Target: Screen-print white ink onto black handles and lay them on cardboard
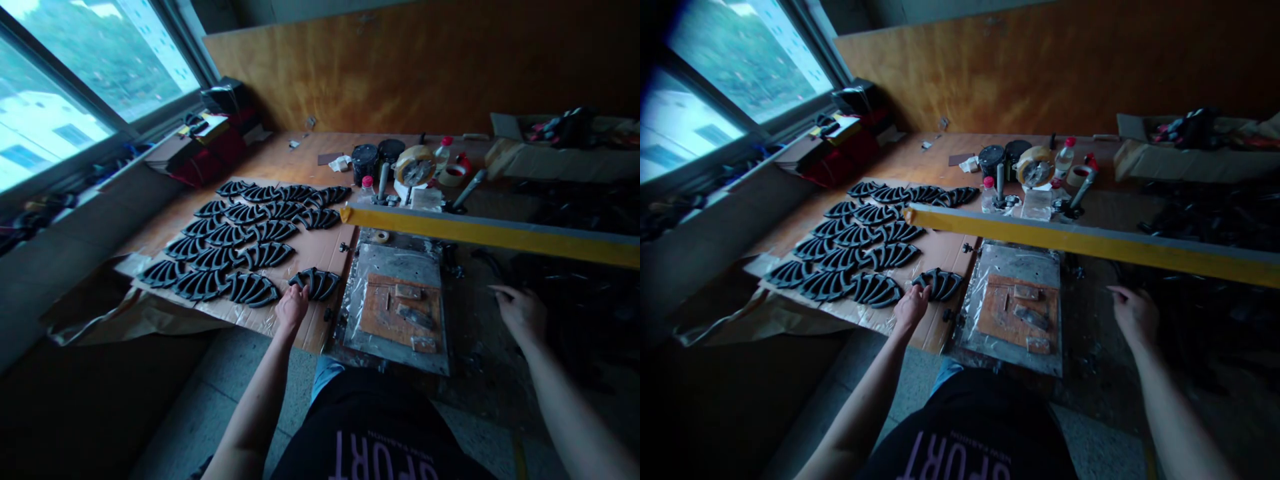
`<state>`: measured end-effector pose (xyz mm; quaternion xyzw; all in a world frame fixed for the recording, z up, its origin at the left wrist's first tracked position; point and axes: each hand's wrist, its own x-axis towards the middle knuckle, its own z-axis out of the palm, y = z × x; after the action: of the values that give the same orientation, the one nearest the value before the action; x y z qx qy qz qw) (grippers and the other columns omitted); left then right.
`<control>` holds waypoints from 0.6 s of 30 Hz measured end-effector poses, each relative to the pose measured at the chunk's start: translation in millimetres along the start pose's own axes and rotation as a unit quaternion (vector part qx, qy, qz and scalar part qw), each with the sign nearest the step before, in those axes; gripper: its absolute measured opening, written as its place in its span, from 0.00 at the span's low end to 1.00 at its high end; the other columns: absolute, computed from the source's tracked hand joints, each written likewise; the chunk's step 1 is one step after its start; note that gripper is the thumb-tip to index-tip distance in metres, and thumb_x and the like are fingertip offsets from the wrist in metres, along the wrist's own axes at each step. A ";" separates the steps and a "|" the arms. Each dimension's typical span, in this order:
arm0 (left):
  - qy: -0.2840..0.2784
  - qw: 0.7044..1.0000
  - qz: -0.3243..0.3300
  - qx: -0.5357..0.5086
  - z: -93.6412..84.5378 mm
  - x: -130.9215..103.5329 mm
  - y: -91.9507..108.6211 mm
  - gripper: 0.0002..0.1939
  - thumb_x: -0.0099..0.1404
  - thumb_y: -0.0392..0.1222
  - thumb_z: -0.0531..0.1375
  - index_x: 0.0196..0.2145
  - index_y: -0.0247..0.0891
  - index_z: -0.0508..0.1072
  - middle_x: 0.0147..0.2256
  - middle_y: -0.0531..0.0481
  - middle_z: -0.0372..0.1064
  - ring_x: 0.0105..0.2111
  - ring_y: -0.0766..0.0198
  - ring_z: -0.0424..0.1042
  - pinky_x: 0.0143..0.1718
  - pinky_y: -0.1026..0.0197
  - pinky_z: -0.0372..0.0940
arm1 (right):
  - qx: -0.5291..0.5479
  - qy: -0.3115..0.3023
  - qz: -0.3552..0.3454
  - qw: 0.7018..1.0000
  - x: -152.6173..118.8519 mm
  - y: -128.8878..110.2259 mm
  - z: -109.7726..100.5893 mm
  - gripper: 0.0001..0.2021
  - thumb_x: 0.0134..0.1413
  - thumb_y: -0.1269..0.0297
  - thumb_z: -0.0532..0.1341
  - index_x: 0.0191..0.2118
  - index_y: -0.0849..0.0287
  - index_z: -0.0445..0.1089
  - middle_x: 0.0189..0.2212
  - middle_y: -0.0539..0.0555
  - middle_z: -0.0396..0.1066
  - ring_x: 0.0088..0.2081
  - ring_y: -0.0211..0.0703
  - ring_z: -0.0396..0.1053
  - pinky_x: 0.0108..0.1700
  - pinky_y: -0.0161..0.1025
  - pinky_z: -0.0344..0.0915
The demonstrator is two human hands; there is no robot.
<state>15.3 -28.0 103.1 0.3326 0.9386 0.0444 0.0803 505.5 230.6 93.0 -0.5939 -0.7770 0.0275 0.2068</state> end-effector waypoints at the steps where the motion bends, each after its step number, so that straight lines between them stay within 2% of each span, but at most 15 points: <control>1: 0.015 1.000 0.018 -0.006 -2.4 -2.1 3.9 0.22 0.71 0.55 0.45 0.42 0.39 0.72 0.43 0.39 0.75 0.42 0.53 0.75 0.39 0.57 0.63 | 0.002 -0.008 -0.025 1.000 -10.8 -17.1 -2.8 0.17 0.60 0.60 0.52 0.41 0.57 0.78 0.36 0.64 0.72 0.34 0.50 0.70 0.34 0.45 0.65; 3: 0.039 0.997 0.058 -0.032 -8.6 -2.7 16.3 0.20 0.71 0.53 0.47 0.39 0.39 0.73 0.41 0.40 0.75 0.41 0.55 0.74 0.38 0.59 0.62 | 0.029 -0.031 -0.112 0.993 -30.1 -57.7 -6.4 0.16 0.61 0.62 0.52 0.47 0.57 0.75 0.43 0.61 0.72 0.41 0.50 0.71 0.41 0.44 0.68; 6: 0.047 0.985 0.108 -0.125 -26.9 2.9 47.0 0.18 0.70 0.52 0.49 0.35 0.39 0.73 0.34 0.44 0.75 0.36 0.58 0.73 0.34 0.61 0.60 | 0.059 -0.071 -0.244 0.965 -48.9 -113.6 -5.0 0.19 0.62 0.69 0.51 0.56 0.59 0.68 0.49 0.60 0.71 0.48 0.48 0.70 0.48 0.43 0.68; 8: 0.041 0.959 0.144 -0.242 -48.6 6.5 74.0 0.19 0.69 0.54 0.50 0.34 0.39 0.72 0.28 0.48 0.72 0.30 0.61 0.72 0.30 0.63 0.60 | 0.042 -0.119 -0.313 0.941 -55.0 -137.7 -2.4 0.24 0.61 0.74 0.50 0.61 0.53 0.64 0.53 0.57 0.69 0.52 0.47 0.67 0.51 0.43 0.67; 9: 0.040 0.933 0.163 -0.317 -62.2 7.1 88.4 0.19 0.68 0.55 0.51 0.34 0.39 0.72 0.27 0.50 0.71 0.27 0.64 0.70 0.29 0.64 0.60 | 0.024 -0.145 -0.336 0.930 -56.9 -145.8 -1.8 0.26 0.61 0.75 0.50 0.62 0.49 0.63 0.54 0.56 0.68 0.52 0.47 0.66 0.51 0.43 0.67; 12: 0.041 0.817 0.213 -0.535 -108.5 3.0 130.2 0.21 0.67 0.59 0.52 0.38 0.39 0.71 0.24 0.54 0.66 0.21 0.69 0.65 0.24 0.66 0.60 | -0.038 -0.189 -0.341 0.920 -62.2 -161.6 -4.4 0.28 0.59 0.77 0.53 0.62 0.46 0.63 0.52 0.56 0.69 0.52 0.49 0.66 0.50 0.44 0.67; 14: 0.041 0.753 0.234 -0.614 -136.3 -4.7 151.8 0.23 0.68 0.61 0.49 0.37 0.38 0.70 0.22 0.54 0.65 0.18 0.70 0.62 0.21 0.66 0.59 | -0.065 -0.193 -0.323 0.924 -66.8 -169.6 -8.7 0.27 0.60 0.76 0.53 0.62 0.47 0.63 0.50 0.58 0.70 0.51 0.50 0.66 0.50 0.45 0.67; 16: 0.025 0.726 0.256 -0.638 -155.4 -15.1 164.0 0.26 0.69 0.62 0.45 0.33 0.38 0.69 0.21 0.53 0.64 0.18 0.70 0.61 0.21 0.66 0.59 | -0.064 -0.185 -0.305 0.932 -70.2 -174.2 -13.4 0.24 0.61 0.73 0.55 0.61 0.48 0.65 0.50 0.59 0.70 0.52 0.51 0.66 0.51 0.46 0.66; 18: -0.003 0.725 0.266 -0.635 -163.5 -27.2 164.8 0.28 0.69 0.63 0.44 0.30 0.38 0.70 0.21 0.52 0.64 0.19 0.69 0.62 0.22 0.66 0.60 | -0.022 -0.170 -0.289 0.942 -68.0 -170.5 -19.0 0.22 0.60 0.69 0.58 0.59 0.48 0.68 0.48 0.58 0.71 0.49 0.48 0.69 0.50 0.44 0.67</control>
<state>108.4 77.6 289.7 0.4397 0.5638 0.6490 0.2601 371.0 113.3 139.9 -0.3344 -0.9394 0.0495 0.0575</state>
